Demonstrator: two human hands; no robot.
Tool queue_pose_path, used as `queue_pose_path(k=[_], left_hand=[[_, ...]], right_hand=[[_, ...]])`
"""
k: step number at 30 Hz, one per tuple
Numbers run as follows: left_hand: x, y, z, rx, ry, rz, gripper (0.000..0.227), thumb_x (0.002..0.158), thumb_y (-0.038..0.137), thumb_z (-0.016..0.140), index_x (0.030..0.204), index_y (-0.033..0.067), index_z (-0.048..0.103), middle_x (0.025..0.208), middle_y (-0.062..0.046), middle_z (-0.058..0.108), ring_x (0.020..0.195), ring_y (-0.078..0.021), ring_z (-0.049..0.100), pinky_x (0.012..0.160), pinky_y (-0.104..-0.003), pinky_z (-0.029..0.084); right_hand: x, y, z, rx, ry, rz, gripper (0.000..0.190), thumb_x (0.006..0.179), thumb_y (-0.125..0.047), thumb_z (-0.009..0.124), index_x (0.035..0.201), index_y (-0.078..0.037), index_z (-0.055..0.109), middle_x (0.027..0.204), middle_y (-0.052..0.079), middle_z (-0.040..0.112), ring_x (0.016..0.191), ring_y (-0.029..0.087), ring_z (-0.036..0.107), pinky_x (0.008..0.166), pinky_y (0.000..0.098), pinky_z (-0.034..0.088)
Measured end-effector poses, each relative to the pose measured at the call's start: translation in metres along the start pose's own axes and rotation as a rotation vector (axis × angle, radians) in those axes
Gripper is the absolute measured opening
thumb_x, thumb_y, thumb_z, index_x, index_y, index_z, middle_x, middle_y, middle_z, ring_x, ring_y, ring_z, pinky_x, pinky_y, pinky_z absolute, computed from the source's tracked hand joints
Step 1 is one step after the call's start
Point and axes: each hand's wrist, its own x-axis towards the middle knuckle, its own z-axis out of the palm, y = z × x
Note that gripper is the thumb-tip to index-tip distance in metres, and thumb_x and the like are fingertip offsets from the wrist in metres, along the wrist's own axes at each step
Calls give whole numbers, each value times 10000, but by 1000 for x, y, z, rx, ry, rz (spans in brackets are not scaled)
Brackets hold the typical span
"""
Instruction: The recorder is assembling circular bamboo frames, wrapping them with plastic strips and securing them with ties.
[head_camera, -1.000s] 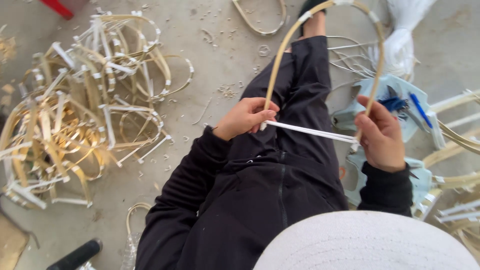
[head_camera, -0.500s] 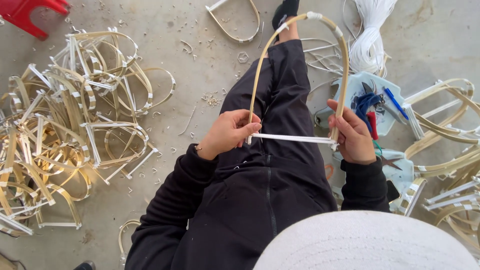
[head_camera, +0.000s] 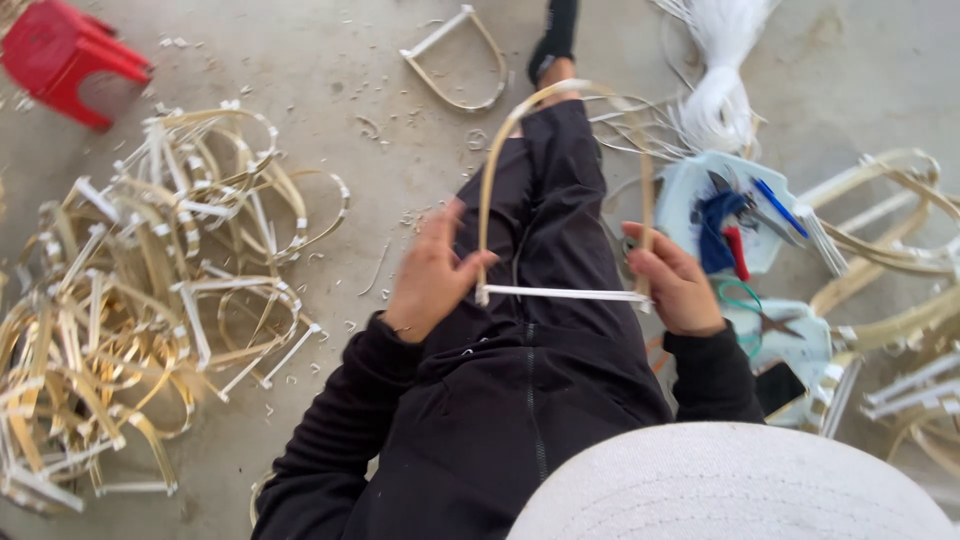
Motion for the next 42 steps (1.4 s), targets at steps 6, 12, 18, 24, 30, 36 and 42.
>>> queue_pose_path(k=[6,12,18,24,30,36,42], left_hand=[[10,62,13,990,255,826,605,910,294,676,1463,97,533,1449,-158,525,1364,-348,487,1117,-476,453],[42,66,34,1109,-137,1275,475,979,242,521,1421,73,560,1137,-116,655,903,-242,639,1022,-406,514],[77,39,-24,1204,-150,939,458,1039,234,583,1458,51,602,684,-21,547,586,-198,601,535,-369,499],[82,-63,-23,719,9,342,327,1095,224,578,1418,181,602,812,-103,649,718,-298,636,598,-418,491],[56,-100,56,-474,-279,-268,337,1054,207,554,1352,66,623,860,31,662,720,-50,621,634,-224,550],[39,-102,91,-544,-314,-552,285,1066,267,476,1126,26,616,727,-85,686,590,-127,708,563,-245,609],[39,-91,97,-863,-356,-483,273,1080,185,577,1233,-39,610,846,-26,641,658,-57,614,573,-210,534]], right_hand=[[-6,34,43,-506,-226,-208,361,1015,-116,650,1364,-40,603,1116,-36,664,1015,58,593,898,247,503],[-21,31,25,-140,-409,-117,353,1020,-88,650,1362,-10,615,1164,52,708,1047,99,648,931,285,552],[-17,67,-115,-296,111,-79,363,1002,-170,606,1345,-53,635,1229,26,708,980,86,662,786,267,554],[43,113,-227,-817,621,-107,325,997,-276,688,1240,-62,715,1030,96,754,887,170,691,819,313,546],[123,116,-223,-1217,766,-197,656,807,-291,822,1365,-54,571,1043,199,627,884,389,643,752,479,531],[157,147,-235,-1276,658,-150,471,907,-197,744,1356,-125,623,1104,174,623,981,391,642,842,491,524],[126,104,-296,-1463,625,-340,497,979,-354,737,1395,-102,633,1284,157,636,1239,363,581,1082,481,458]])
